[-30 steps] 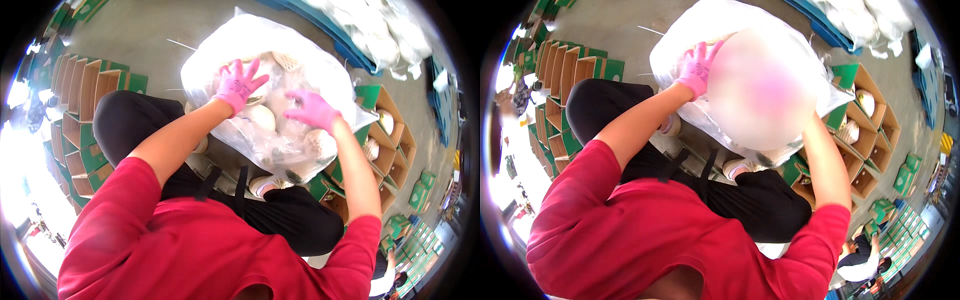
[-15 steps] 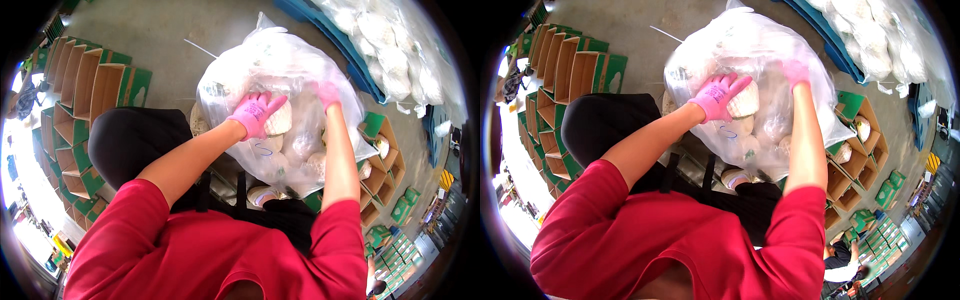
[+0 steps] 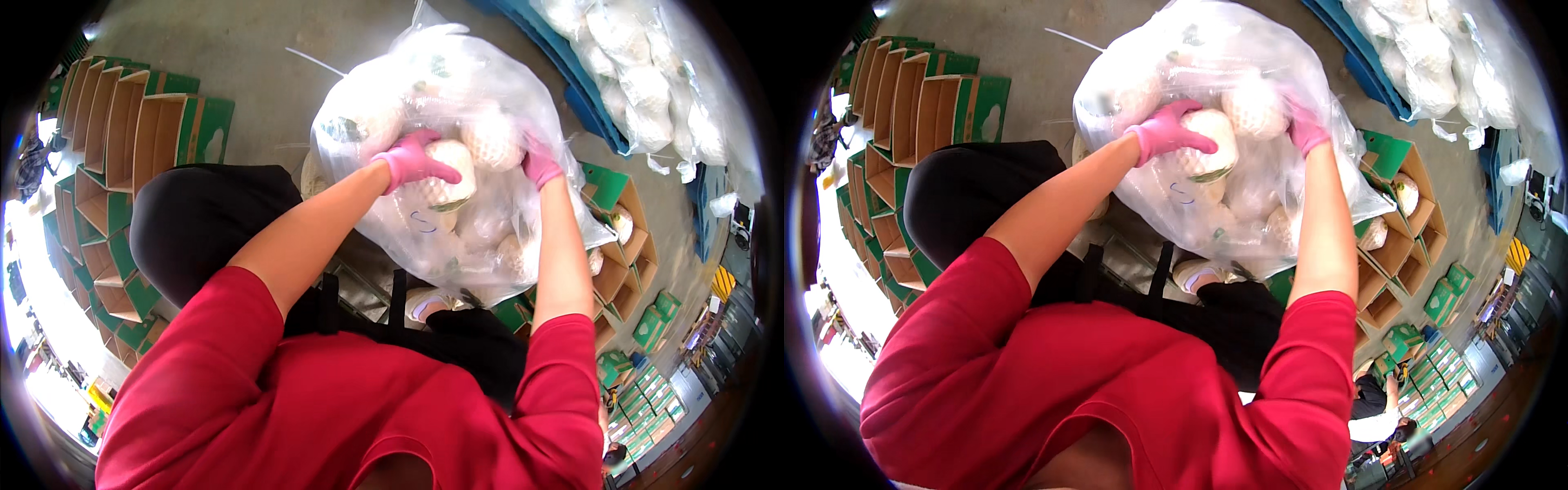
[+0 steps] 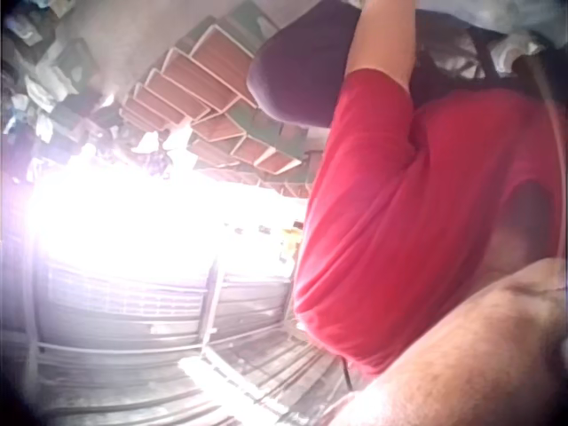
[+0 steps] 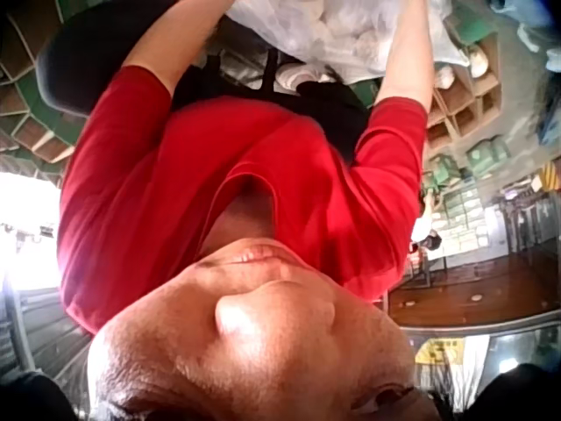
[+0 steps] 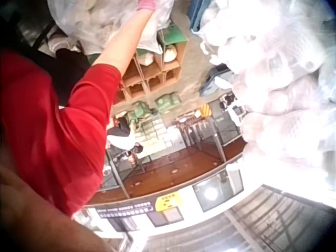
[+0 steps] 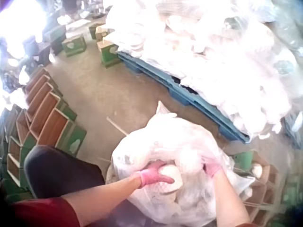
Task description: The person uses a hook tool to open a large plastic bag of wrapped food items, then arranges several cardboard boxes and fills them with seasoning packets, plastic straws, and the wrapped food items.
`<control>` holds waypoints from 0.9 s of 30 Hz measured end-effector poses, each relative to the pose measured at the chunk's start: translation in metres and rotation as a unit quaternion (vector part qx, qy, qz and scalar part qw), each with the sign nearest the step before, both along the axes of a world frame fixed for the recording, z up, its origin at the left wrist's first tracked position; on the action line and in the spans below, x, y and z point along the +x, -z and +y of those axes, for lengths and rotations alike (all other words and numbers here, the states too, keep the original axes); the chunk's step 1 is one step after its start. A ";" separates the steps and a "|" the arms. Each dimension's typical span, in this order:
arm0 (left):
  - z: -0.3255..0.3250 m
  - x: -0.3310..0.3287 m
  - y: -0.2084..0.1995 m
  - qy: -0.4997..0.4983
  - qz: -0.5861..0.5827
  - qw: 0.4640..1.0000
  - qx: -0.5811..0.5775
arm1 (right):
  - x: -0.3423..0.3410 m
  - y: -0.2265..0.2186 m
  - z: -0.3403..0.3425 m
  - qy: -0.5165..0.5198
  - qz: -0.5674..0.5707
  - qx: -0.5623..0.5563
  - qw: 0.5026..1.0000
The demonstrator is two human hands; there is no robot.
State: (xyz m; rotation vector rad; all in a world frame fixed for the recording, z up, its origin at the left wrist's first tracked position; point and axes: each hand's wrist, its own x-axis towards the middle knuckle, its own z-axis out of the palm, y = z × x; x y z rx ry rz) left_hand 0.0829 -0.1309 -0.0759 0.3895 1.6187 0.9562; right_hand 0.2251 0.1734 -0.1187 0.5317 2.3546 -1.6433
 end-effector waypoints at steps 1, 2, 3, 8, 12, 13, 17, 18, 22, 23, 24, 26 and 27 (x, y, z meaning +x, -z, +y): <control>-0.009 -0.007 0.008 0.000 -0.009 1.000 0.013 | -0.004 -0.002 -0.028 0.218 -0.033 -0.176 0.959; -0.015 -0.008 0.007 0.000 -0.069 0.996 0.062 | 0.006 -0.007 -0.045 0.429 -0.072 -0.332 0.837; -0.019 -0.009 0.004 0.005 -0.129 0.985 0.111 | 0.016 -0.014 -0.044 0.376 -0.120 -0.307 0.866; -0.025 -0.003 -0.013 0.072 -0.489 0.834 0.246 | 0.046 -0.032 -0.055 0.215 -0.051 -0.489 0.844; -0.041 0.007 -0.008 -0.083 -0.607 0.770 0.179 | 0.052 -0.067 -0.091 0.286 0.044 -0.539 0.791; -0.040 0.011 -0.017 -0.113 -0.580 0.787 0.177 | 0.060 -0.078 -0.106 0.321 0.040 -0.527 0.786; -0.033 0.043 -0.082 0.008 -0.236 0.941 0.243 | 0.098 -0.086 -0.172 0.380 0.172 -0.631 0.654; -0.034 0.049 -0.103 0.039 -0.139 0.954 0.261 | 0.100 -0.089 -0.184 0.333 0.237 -0.684 0.604; -0.037 0.060 -0.126 0.077 -0.188 0.923 0.328 | 0.112 -0.094 -0.216 0.237 0.387 -0.760 0.465; -0.035 0.059 -0.126 0.079 -0.284 0.890 0.347 | 0.114 -0.102 -0.219 0.220 0.411 -0.756 0.460; -0.032 0.059 -0.129 0.083 -0.380 0.850 0.356 | 0.116 -0.112 -0.220 0.204 0.434 -0.749 0.458; -0.021 0.069 -0.142 0.113 -0.525 0.753 0.380 | 0.134 -0.143 -0.219 0.236 0.451 -0.705 0.494; -0.012 0.079 -0.147 0.130 -0.598 0.692 0.382 | 0.149 -0.161 -0.215 0.259 0.462 -0.677 0.511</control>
